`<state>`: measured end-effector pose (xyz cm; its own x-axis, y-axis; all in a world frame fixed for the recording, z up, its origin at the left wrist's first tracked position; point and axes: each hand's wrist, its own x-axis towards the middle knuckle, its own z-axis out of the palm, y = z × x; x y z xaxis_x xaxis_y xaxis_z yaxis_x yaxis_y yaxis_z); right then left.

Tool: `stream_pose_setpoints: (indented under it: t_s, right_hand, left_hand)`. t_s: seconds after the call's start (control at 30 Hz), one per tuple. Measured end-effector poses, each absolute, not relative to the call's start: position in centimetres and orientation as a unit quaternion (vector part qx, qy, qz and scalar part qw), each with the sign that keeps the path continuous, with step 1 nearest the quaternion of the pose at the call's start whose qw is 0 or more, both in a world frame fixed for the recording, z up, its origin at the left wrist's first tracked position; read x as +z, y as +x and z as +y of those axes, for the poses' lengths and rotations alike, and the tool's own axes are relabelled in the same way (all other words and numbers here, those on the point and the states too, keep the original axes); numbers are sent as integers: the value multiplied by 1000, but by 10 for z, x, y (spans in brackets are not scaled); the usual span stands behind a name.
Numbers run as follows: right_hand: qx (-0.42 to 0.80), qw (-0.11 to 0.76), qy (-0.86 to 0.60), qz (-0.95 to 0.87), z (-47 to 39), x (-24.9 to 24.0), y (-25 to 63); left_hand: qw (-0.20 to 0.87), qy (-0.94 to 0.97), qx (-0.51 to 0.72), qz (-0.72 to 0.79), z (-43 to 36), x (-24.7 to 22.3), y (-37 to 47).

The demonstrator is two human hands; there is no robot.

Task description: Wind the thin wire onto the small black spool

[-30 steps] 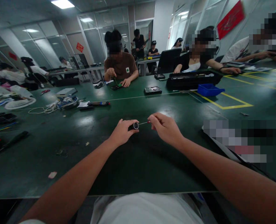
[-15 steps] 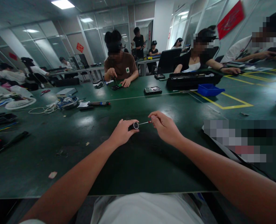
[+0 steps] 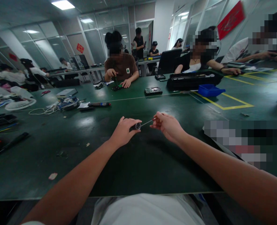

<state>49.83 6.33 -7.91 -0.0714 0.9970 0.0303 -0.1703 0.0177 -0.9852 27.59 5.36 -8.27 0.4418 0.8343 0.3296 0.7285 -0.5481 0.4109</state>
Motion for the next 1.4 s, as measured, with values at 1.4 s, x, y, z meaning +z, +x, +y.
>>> stream_pose_setpoints:
  t_s: [1.4]
  right_hand:
    - [332,615,-410,-586,49,-66,505]
  left_hand:
    - [92,863,77,491,56,-77,287]
